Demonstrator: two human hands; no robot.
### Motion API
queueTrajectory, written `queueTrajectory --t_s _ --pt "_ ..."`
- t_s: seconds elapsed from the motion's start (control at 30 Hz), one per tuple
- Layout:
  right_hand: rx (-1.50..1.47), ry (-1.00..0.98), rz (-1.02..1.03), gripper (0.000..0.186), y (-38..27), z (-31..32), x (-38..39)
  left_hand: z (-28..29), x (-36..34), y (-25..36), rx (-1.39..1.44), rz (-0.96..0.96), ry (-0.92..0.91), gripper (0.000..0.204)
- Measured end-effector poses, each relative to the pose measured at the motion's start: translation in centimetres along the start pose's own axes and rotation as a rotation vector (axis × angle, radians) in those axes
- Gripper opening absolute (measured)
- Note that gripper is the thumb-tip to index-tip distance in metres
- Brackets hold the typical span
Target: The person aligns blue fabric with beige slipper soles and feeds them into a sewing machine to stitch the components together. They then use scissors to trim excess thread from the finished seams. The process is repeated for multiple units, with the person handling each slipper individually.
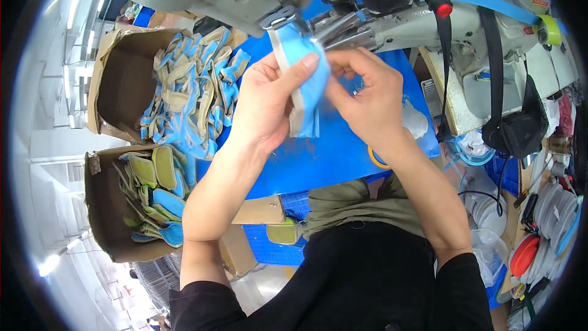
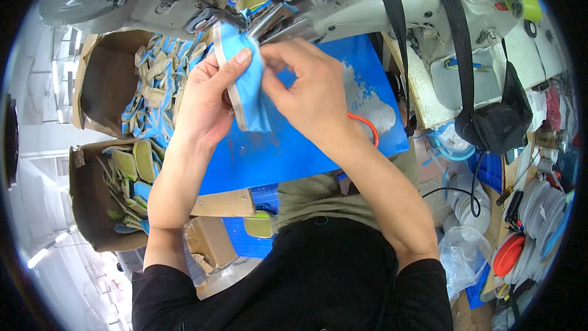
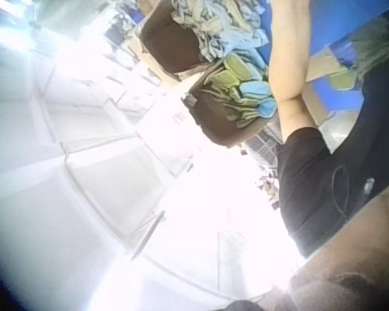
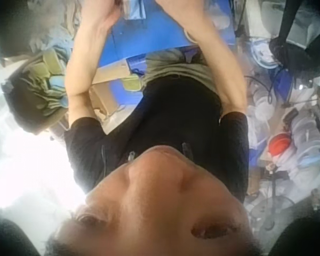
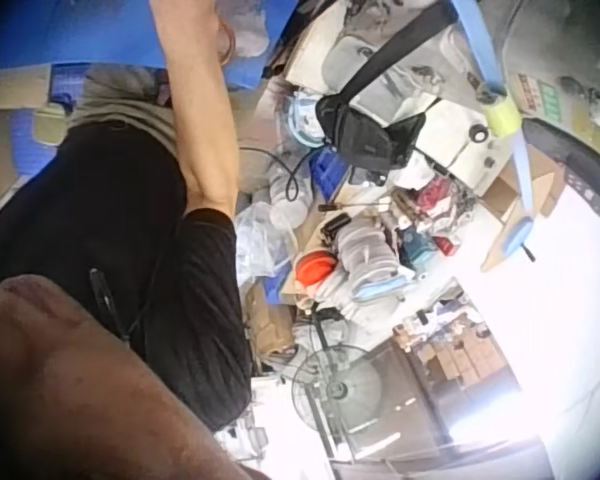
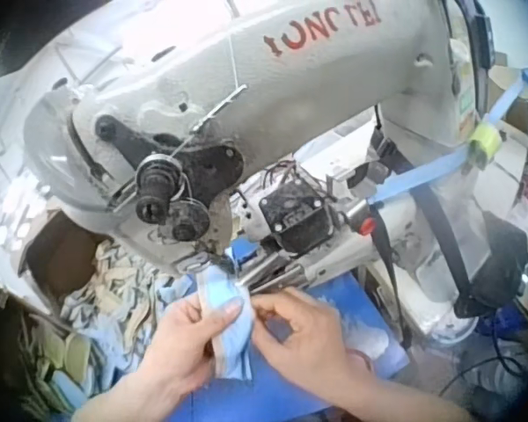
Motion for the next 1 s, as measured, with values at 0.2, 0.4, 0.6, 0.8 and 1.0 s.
queueTrajectory --t_s 0.2,0.4,0.6,0.8,1.0 --pt "0.033 0.013 -0.135 0.020 1.2 -0.2 1.3 0.6 -0.2 0.5 -0.093 -0.062 0.063 0.020" --pt "-0.146 0.102 -0.219 0.020 1.7 -1.6 2.3 1.2 -0.2 0.8 -0.076 -0.037 0.067 0.018" --pt "-0.132 0.110 -0.107 0.016 2.4 -0.7 2.0 1.0 -0.7 -0.5 0.195 0.179 0.045 0.024" --pt "-0.160 0.065 -0.062 0.016 2.5 -0.8 1.8 1.1 -0.5 -0.4 0.040 0.033 0.028 0.024" --pt "-0.221 0.024 -0.106 0.016 2.7 -1.1 2.3 1.1 -0.3 1.6 -0.337 -0.411 0.046 0.023"
Point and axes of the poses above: each hand's wrist, its own x-axis away from the middle knuckle, its own z-axis out of the back of the hand, y = z × x, the point moved 9 cm from there along -x, towards the middle knuckle, and after that the axes turned 10 degrees about x, right-handed, at the moved point
